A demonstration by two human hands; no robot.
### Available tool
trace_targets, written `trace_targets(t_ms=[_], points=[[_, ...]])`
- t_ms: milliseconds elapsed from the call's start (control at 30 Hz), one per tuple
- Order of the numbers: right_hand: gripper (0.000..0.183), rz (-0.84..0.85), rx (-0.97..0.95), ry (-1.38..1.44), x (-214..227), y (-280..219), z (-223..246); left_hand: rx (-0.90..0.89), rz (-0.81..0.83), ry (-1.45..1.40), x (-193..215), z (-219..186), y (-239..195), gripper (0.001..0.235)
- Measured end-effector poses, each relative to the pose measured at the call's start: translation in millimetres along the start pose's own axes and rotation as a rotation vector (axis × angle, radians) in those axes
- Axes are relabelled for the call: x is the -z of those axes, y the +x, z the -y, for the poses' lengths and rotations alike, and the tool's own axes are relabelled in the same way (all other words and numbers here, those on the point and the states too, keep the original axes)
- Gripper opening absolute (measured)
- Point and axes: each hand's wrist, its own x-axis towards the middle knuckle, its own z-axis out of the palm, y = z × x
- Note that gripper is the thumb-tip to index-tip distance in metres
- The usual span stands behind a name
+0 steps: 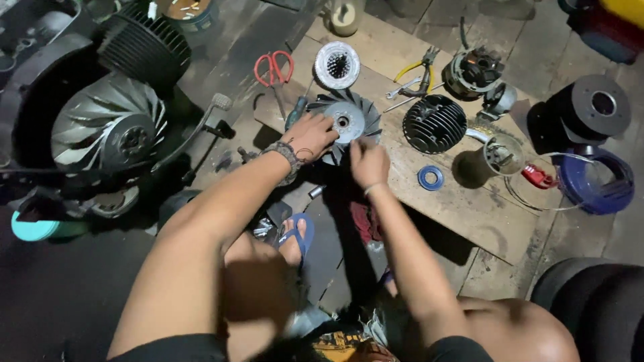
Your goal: Manually cleaning and inspecting the blades of a motorcycle engine flywheel.
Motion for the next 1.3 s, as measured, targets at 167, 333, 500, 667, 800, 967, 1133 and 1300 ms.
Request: trace_targets(t_ms=[167,333,500,667,800,967,1133,1300], points=[[0.041,0.312,-0.244,0.047,-17,89,-49,-0.008,0.029,-0.014,10,1,3,0.031],[0.051,0.270,-0.421,0.241,-4,76,-57,-0.022,0.096,-0.071,35,9,2,0.037],[0.021,-0.118,-0.061,0.472,-1,4,-35,0.046,0.101,-0.105,42,11,-13,0.039],[0.023,-0.089,0.107,0.283,27,-19,-1,0.020,0.151,-0.113,48,8,-12,0.046],[0.015,-0.111,0.220,0.189,23,-28,6,0.009,0.155,-0.094,45,8,-14,0.049],[0.014,-0.333,0.529,-0.253,-2,-34,3,0.001,0.154,-0.098,44,9,-15,0.051],[0.016,-0.446,0.662,-0.420,-17,-38,7,0.061,0.192,-0.177,32,7,-17,0.047],[0.025,-0.060,0.186,-0.295,-11,-3,22,0.033,0.183,-0.201,26,10,-17,0.045]])
